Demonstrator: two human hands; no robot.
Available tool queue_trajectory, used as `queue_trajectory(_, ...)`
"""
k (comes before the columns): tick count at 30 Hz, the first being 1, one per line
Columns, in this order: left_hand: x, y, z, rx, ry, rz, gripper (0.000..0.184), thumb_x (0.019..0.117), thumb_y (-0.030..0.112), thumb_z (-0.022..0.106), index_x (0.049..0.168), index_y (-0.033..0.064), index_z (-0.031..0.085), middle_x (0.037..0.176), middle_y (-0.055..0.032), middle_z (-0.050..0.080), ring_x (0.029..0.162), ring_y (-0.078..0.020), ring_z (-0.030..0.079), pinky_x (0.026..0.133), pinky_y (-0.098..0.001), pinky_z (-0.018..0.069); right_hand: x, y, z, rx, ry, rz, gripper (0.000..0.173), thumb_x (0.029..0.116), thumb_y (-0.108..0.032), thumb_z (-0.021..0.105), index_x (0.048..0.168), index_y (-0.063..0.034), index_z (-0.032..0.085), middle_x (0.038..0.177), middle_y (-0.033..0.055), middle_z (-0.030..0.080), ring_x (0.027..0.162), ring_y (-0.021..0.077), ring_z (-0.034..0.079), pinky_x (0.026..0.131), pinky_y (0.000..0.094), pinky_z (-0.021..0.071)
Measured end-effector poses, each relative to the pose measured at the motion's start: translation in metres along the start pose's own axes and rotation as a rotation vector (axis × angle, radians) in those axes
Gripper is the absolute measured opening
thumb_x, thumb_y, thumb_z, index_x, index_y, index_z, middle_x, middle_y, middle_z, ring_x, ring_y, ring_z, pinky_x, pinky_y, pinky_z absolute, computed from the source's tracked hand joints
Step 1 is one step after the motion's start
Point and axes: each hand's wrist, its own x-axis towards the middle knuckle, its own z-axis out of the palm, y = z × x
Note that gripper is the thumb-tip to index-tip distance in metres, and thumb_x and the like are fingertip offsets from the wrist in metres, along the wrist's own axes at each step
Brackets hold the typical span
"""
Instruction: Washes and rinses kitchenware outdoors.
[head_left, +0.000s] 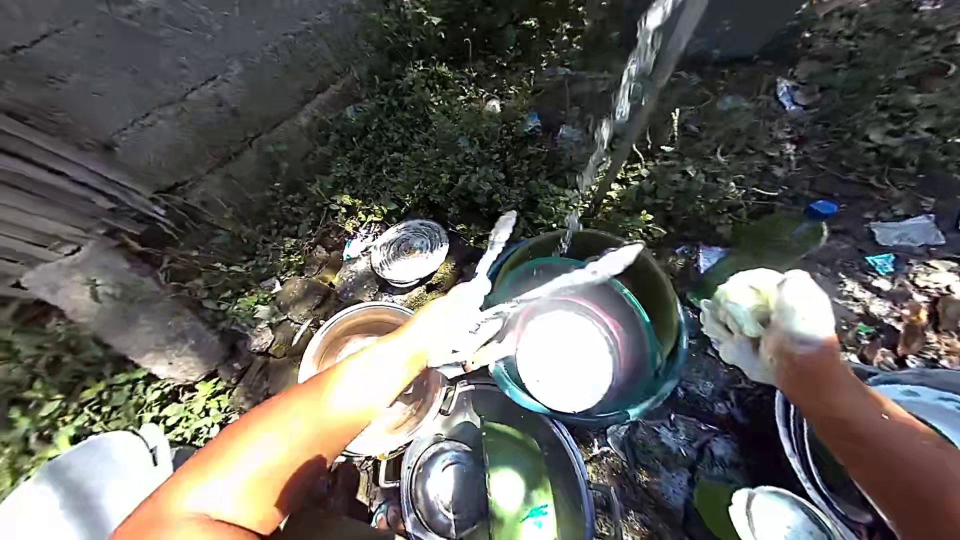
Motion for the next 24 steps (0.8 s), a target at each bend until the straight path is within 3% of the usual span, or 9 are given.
queue_trajectory(2,0.016,0.0,-0.054,-0.046,0.341,-0.015,0.022,0.1103,0.028,0.046,0.1,0.0107,0.056,0.061,0.005,0.044,0.045,-0.003,0.04,0.043,-0.0174,0.0365,-0.004,-0.013,0.016,-0.02,-0.102,0.145,0.033,0.1028,-0.047,0.044,0.077,-0.0311,0.056,0.063,-0.014,0.054,0.054,0.001,0.052,0.049,0.0199,0.0456)
queue_trajectory(5,0.06,-0.016,-0.127,0.05,0.669,-0.153,0.029,0.1108,0.031,0.044,0.118,0.0057,0.058,0.074,-0.001,0.044,0.052,-0.0087,0.036,0.048,-0.0246,0.0337,-0.012,-0.018,0.031,-0.097,-0.195,0.414,0.035,0.0987,-0.042,0.053,0.067,-0.0283,0.055,0.059,-0.0105,0.049,0.047,0.0035,0.046,0.042,0.0218,0.0379)
queue_trajectory(9,0.126,-0.038,-0.192,0.118,0.761,-0.185,0.047,0.1113,0.032,0.04,0.133,-0.007,0.055,0.12,-0.0253,0.06,0.1,-0.0326,0.06,0.087,-0.0504,0.051,-0.03,-0.035,0.046,-0.42,-0.089,0.715,0.023,0.0979,-0.024,0.054,0.078,-0.0126,0.058,0.066,-0.0043,0.053,0.055,0.0082,0.051,0.049,0.0288,0.0435)
queue_trajectory(11,0.155,-0.029,-0.219,0.271,0.748,-0.119,0.055,0.1131,0.036,0.03,0.139,-0.0069,0.052,0.136,-0.0287,0.057,0.122,-0.0371,0.058,0.102,-0.0541,0.0484,-0.028,-0.063,0.082,-0.633,0.018,0.937,0.021,0.1024,-0.019,0.053,0.111,-0.0017,0.06,0.086,0.0,0.058,0.071,0.007,0.057,0.064,0.0287,0.0515)
queue_trajectory(14,0.162,-0.004,-0.241,0.275,0.783,-0.055,0.065,0.1122,0.046,0.028,0.146,-0.0069,0.045,0.148,-0.0305,0.048,0.138,-0.0424,0.047,0.111,-0.06,0.039,-0.039,-0.069,0.108,-0.687,0.013,1.0,0.021,0.0967,-0.014,0.055,0.113,-0.0022,0.057,0.09,0.0007,0.061,0.073,0.0077,0.061,0.065,0.0293,0.0547)
queue_trajectory(16,0.149,0.0,-0.26,0.313,0.759,0.05,0.061,0.1105,0.042,0.039,0.153,-0.0013,0.039,0.152,-0.0262,0.046,0.142,-0.0377,0.045,0.115,-0.0566,0.0381,-0.055,-0.058,0.106,-0.681,-0.197,0.966,0.032,0.0967,-0.021,0.059,0.123,-0.0026,0.061,0.1,0.0037,0.067,0.08,0.0088,0.065,0.071,0.0316,0.0583)
queue_trajectory(18,0.109,-0.007,-0.276,0.597,0.742,0.165,0.052,0.1074,0.035,0.049,0.148,0.0036,0.05,0.151,-0.0207,0.05,0.141,-0.0323,0.048,0.116,-0.0517,0.0388,-0.068,-0.045,0.121,-0.64,-0.38,0.896,0.038,0.1,-0.022,0.061,0.131,-0.0002,0.06,0.105,0.0079,0.071,0.081,0.0091,0.067,0.07,0.031,0.0593)
queue_trajectory(21,0.012,-0.035,-0.289,0.907,0.795,0.219,0.044,0.1045,0.033,0.056,0.142,0.0101,0.059,0.151,-0.017,0.05,0.144,-0.0301,0.044,0.119,-0.0494,0.036,-0.064,-0.045,0.201,-0.613,-0.621,0.838,0.032,0.0998,-0.001,0.054,0.127,0.0144,0.058,0.117,0.0211,0.068,0.102,0.0142,0.067,0.094,0.0296,0.0544)
queue_trajectory(24,-0.069,-0.099,-0.299,0.793,0.773,0.007,0.054,0.1041,0.039,0.057,0.147,0.0052,0.053,0.152,-0.0199,0.049,0.144,-0.033,0.044,0.119,-0.0545,0.035,-0.097,0.024,0.235,-0.251,-0.604,1.009,0.033,0.1033,-0.019,0.04,0.119,-0.0032,0.063,0.103,0.004,0.07,0.087,0.0095,0.067,0.075,0.0299,0.0588)
